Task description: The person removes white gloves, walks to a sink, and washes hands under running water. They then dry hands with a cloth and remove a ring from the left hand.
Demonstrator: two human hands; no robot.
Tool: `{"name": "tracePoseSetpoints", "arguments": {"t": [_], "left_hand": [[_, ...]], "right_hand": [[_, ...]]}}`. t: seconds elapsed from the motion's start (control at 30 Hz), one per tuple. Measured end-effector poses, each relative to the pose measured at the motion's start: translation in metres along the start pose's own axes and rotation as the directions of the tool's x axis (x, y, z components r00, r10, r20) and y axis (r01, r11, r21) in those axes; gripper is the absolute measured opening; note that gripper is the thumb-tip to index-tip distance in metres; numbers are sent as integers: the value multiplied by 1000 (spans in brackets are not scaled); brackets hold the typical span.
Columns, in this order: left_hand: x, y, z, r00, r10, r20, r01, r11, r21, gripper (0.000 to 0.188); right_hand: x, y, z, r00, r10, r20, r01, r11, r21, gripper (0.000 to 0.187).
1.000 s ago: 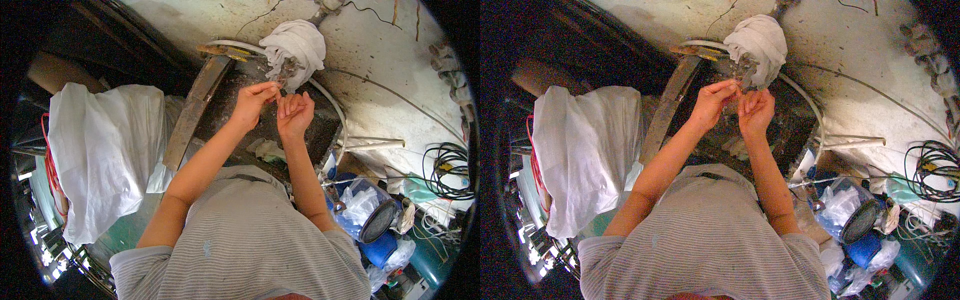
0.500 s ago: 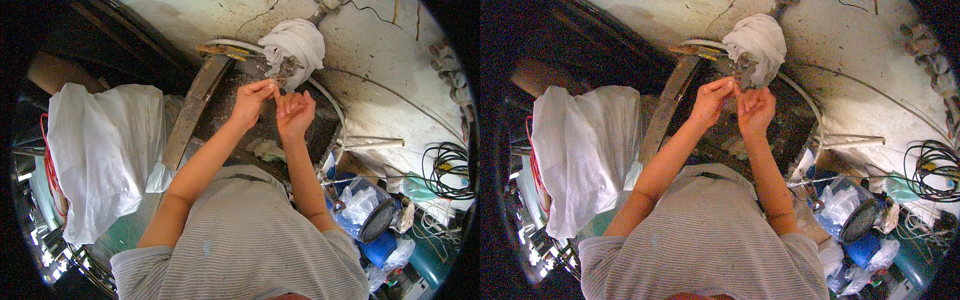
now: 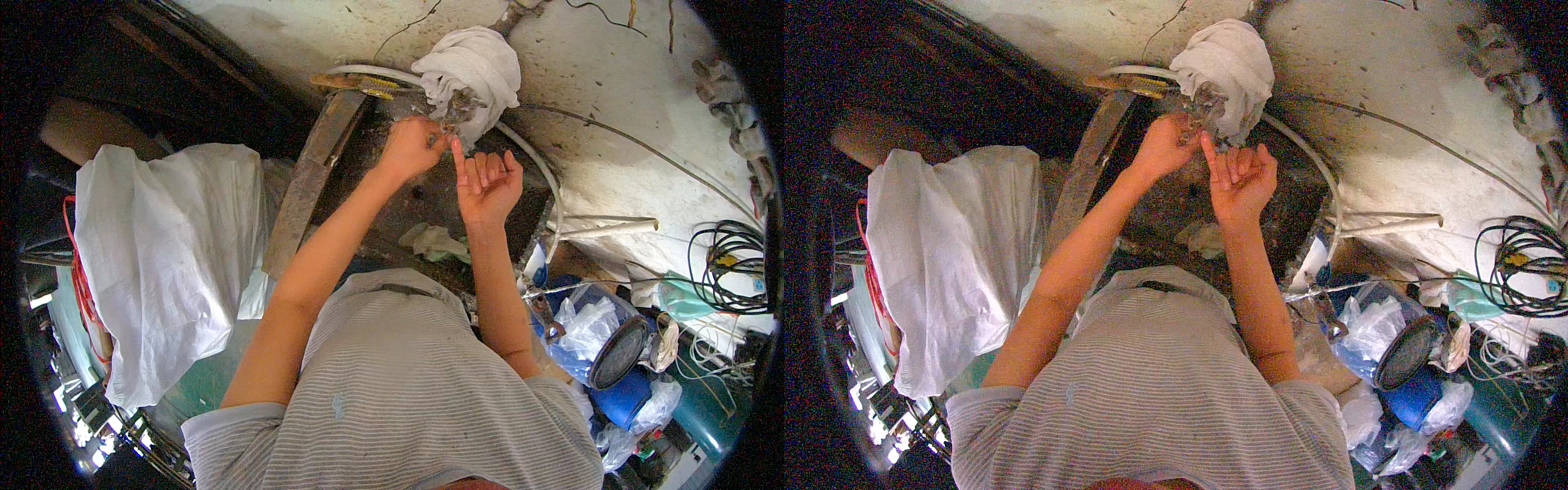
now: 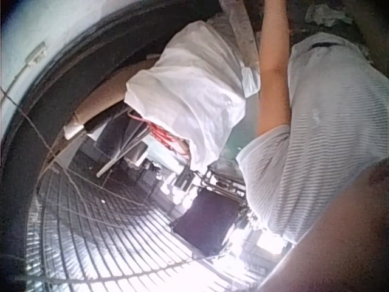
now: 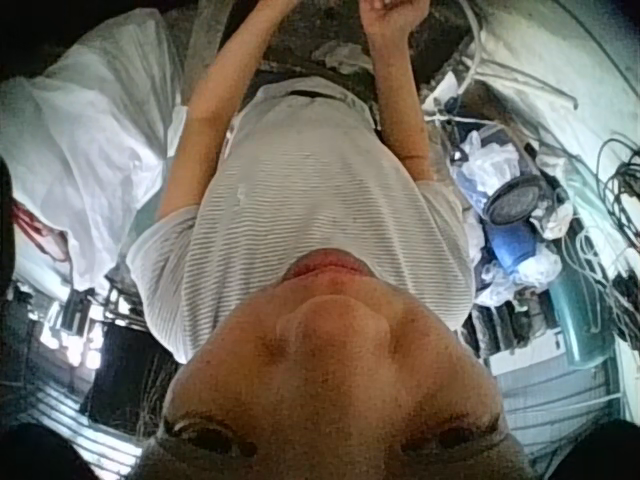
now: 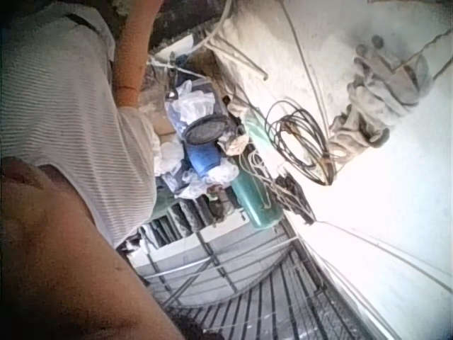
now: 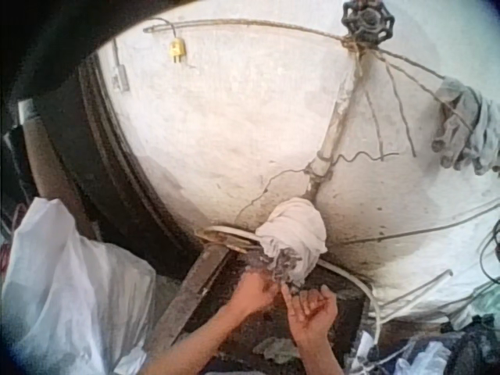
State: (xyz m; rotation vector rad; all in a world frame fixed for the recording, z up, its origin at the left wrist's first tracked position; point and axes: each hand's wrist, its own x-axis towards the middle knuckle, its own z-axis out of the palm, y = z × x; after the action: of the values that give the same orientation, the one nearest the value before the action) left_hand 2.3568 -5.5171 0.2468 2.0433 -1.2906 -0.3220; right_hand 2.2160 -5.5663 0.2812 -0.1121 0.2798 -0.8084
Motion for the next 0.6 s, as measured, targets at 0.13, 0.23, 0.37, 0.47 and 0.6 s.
{"name": "tracePoseSetpoints", "arguments": {"t": [0.13,0.23,0.37,0.47,0.6], "left_hand": [[-2,11,-8,999,-24,44,29,992,-123,23],[-4,17,-16,992,-86,90,104,969,-223,26],[-9,12,-22,987,-88,136,149,821,-552,21],[-12,7,-25,976,-81,204,192,764,-616,16],[-12,8,-32,986,-13,166,107,817,-566,14]], "right_hand": [[1,-1,-6,1000,4,3,-5,1000,16,45],[1,-1,-7,1000,5,-3,-5,1000,9,44],[3,-1,-9,999,-27,27,28,997,-66,44],[4,0,-5,995,-90,-52,76,973,-218,46],[8,-2,-7,996,-92,-11,83,943,-322,47]]}}
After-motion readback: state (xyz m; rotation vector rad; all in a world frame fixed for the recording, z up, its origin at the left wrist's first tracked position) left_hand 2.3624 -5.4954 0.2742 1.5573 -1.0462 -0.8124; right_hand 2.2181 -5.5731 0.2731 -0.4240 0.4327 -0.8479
